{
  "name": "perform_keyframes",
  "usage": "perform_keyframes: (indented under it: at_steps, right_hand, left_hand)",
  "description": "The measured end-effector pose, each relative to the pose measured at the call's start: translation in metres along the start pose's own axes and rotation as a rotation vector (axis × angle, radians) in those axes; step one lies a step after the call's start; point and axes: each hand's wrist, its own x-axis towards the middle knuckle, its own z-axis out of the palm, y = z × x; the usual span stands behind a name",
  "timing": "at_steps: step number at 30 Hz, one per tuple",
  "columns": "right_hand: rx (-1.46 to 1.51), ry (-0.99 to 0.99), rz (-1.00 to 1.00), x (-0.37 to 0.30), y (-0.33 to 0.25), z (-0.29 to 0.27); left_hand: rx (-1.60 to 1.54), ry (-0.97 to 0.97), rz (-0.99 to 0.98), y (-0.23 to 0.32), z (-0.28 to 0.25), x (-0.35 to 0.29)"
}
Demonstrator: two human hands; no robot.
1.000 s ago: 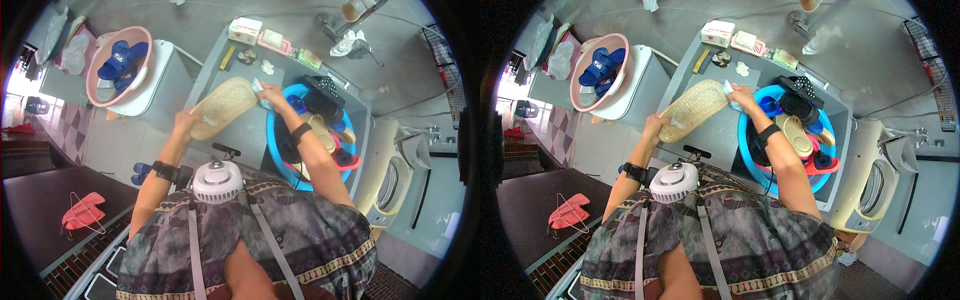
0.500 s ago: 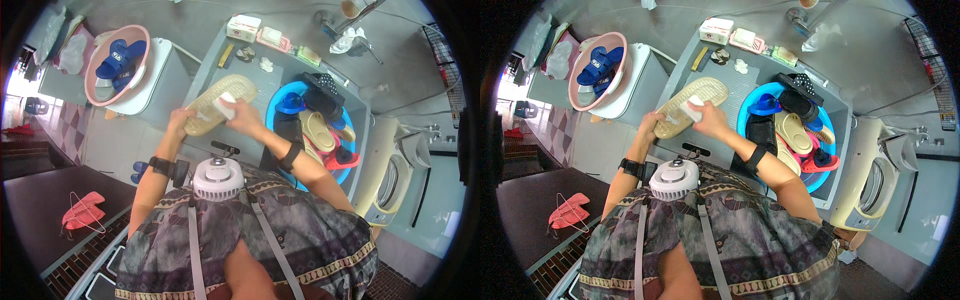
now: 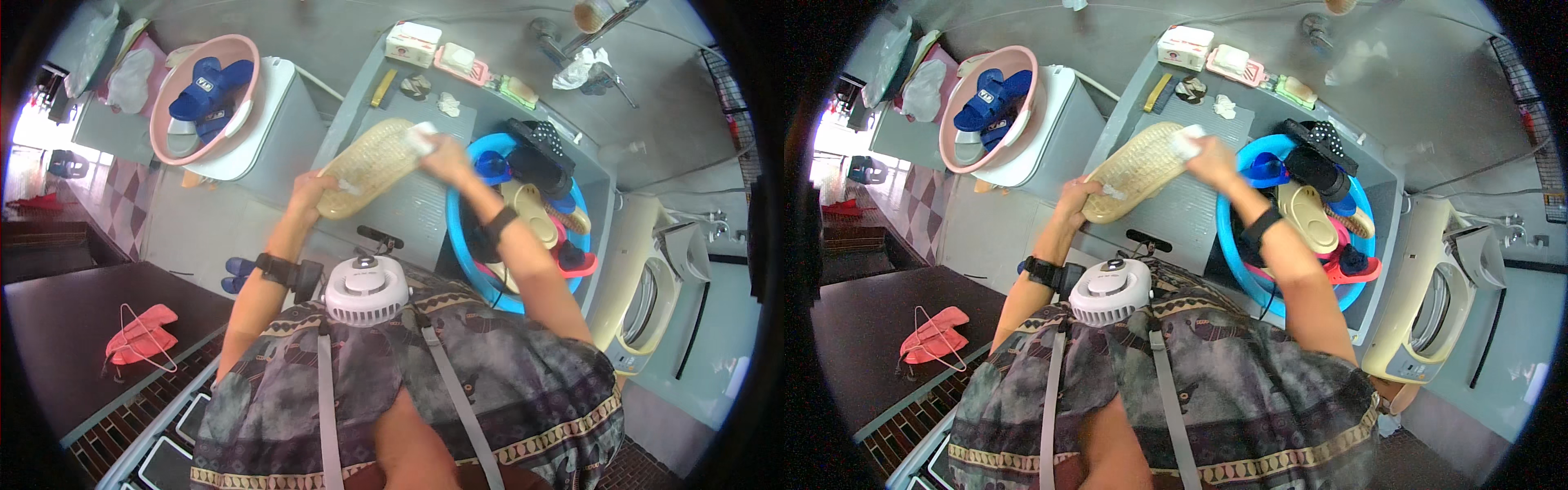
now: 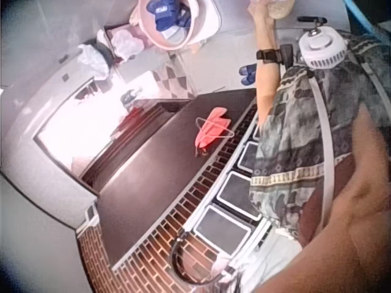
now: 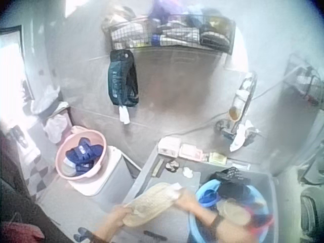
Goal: Scrubbing sandals with a brush and soap in a basin.
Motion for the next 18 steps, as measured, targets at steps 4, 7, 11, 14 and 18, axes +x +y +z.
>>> perform_keyframes:
  at_steps: [4, 7, 11, 14, 18]
  right_hand:
    - [0.142, 0.023, 0.098, 0.01, 0.024, 0.01]
    - [-0.173, 0.211, -0.347, -0.035, -0.044, 0.033]
    - [0.031, 0.045, -0.013, 0.007, -0.002, 0.007]
    - [0.127, 0.06, 0.078, 0.018, 0.008, 0.002]
    - [-0.02, 0.14, -0.254, -0.028, -0.064, 0.043]
  left_hand:
    - [0.051, 0.008, 0.049, 0.008, 0.004, 0.012]
    - [0.089, 0.008, 0.051, 0.004, -0.002, 0.007]
    - [0.056, -0.004, 0.047, 0.003, 0.003, 0.002]
    - [0.165, -0.033, 0.116, 0.004, 0.008, 0.006]
    - [0.23, -0.039, 0.128, 0.012, 0.008, 0.002]
